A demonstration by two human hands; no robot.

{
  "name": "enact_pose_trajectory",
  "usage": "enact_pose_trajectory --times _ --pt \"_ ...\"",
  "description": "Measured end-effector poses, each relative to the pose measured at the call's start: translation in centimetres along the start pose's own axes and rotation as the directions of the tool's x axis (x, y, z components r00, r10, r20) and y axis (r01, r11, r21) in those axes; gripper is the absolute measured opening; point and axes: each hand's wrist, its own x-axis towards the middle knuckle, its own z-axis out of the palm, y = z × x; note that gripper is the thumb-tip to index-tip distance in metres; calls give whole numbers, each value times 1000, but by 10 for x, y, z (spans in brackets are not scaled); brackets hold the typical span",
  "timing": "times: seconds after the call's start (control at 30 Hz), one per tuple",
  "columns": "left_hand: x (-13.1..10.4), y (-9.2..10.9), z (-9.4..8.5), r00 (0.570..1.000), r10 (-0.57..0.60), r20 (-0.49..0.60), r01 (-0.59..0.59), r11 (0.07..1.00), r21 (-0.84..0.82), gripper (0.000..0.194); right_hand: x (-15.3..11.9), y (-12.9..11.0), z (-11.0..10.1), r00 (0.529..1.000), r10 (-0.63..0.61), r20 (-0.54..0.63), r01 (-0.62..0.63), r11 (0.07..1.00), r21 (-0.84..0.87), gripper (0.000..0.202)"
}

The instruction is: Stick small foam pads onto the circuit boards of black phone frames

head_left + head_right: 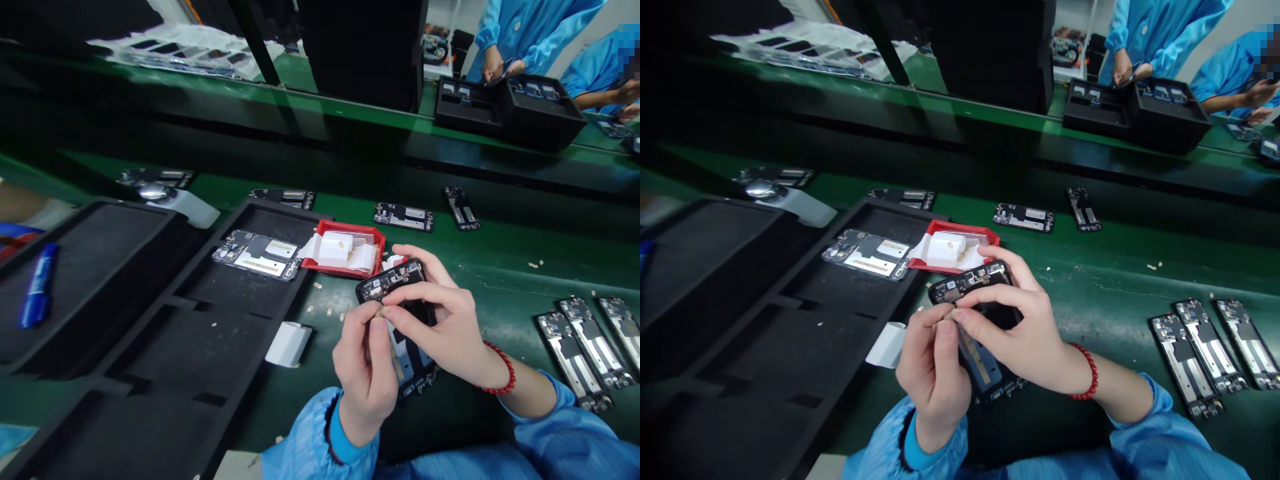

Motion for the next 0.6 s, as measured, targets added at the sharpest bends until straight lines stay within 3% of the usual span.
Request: enact_pose_trajectory --times 0.13,0.3,0.4,0.5,0.53,0.6 --pt "-1 -1 1 1000 -1 1 1 1000 5 16 3 0 1 999 -1 42 2 1000 -29 6" --pt "-1 -4 2 999 -34 2 34 999 1 16 0 -1 3 986 -96 139 121 975 -187 6" --pt "1 -8 -2 996 -85 -31 84 996 -7 21 2 1 -3 962 -150 227 175 980 -98 8" --pt "3 -15 -9 982 -146 -118 145 989 -15 24 24 12 -8 971 -173 167 171 985 29 12" --pt "3 -17 -11 974 -161 -157 161 987 -15 20 36 19 -8 977 -155 150 156 988 3 13" --pt "4 -20 -16 953 -216 -211 210 976 -49 13 65 36 -1 969 -100 228 132 983 -130 13"
